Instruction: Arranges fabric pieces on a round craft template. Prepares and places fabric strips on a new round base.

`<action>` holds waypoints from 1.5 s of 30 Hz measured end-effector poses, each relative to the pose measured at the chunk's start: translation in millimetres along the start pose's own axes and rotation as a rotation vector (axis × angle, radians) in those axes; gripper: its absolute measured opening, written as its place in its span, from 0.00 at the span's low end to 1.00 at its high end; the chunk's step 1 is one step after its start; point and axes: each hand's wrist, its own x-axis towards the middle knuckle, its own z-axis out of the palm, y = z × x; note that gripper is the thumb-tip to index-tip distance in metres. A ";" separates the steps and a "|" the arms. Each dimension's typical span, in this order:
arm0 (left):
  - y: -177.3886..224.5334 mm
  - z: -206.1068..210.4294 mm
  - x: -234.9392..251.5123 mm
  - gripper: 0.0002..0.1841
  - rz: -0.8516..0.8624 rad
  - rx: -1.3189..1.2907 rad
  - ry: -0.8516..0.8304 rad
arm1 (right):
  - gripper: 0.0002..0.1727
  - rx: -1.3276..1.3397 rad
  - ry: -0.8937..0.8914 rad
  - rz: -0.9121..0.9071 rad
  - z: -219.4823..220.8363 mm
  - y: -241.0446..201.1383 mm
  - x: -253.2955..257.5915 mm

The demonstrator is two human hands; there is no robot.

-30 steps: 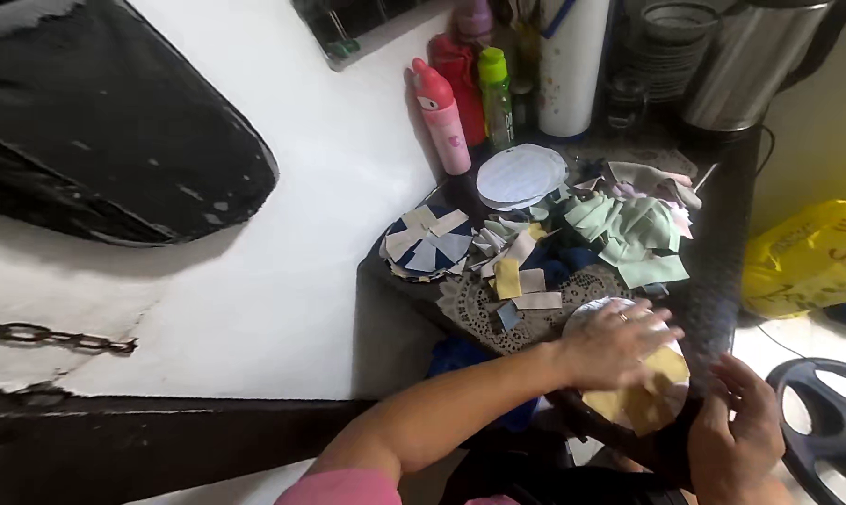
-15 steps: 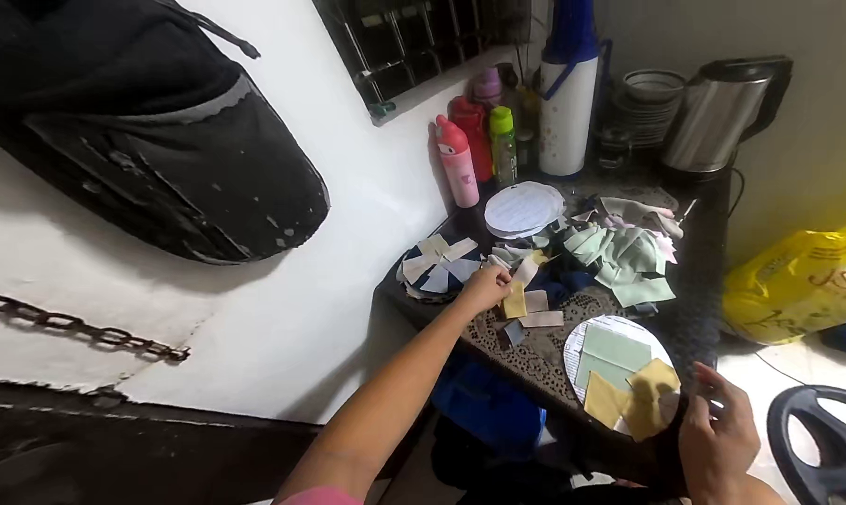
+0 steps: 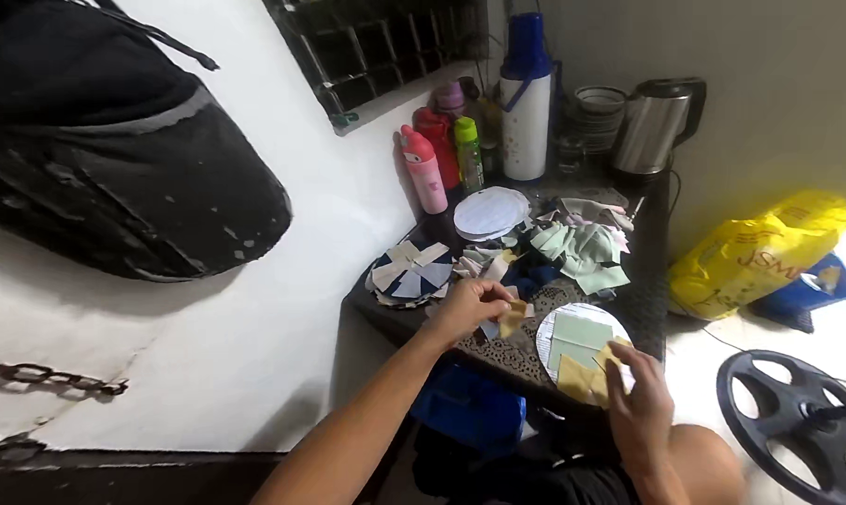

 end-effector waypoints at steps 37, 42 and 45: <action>-84.1 209.4 -100.2 0.06 0.488 0.150 -0.362 | 0.06 0.107 0.008 0.315 -65.1 13.8 -165.6; -91.5 211.6 -100.0 0.06 0.866 0.322 -0.255 | 0.11 0.040 -0.017 0.210 -68.9 15.3 -166.7; -96.3 209.8 -101.0 0.07 0.883 0.341 -0.278 | 0.16 -0.154 -0.101 0.184 -67.5 17.1 -167.9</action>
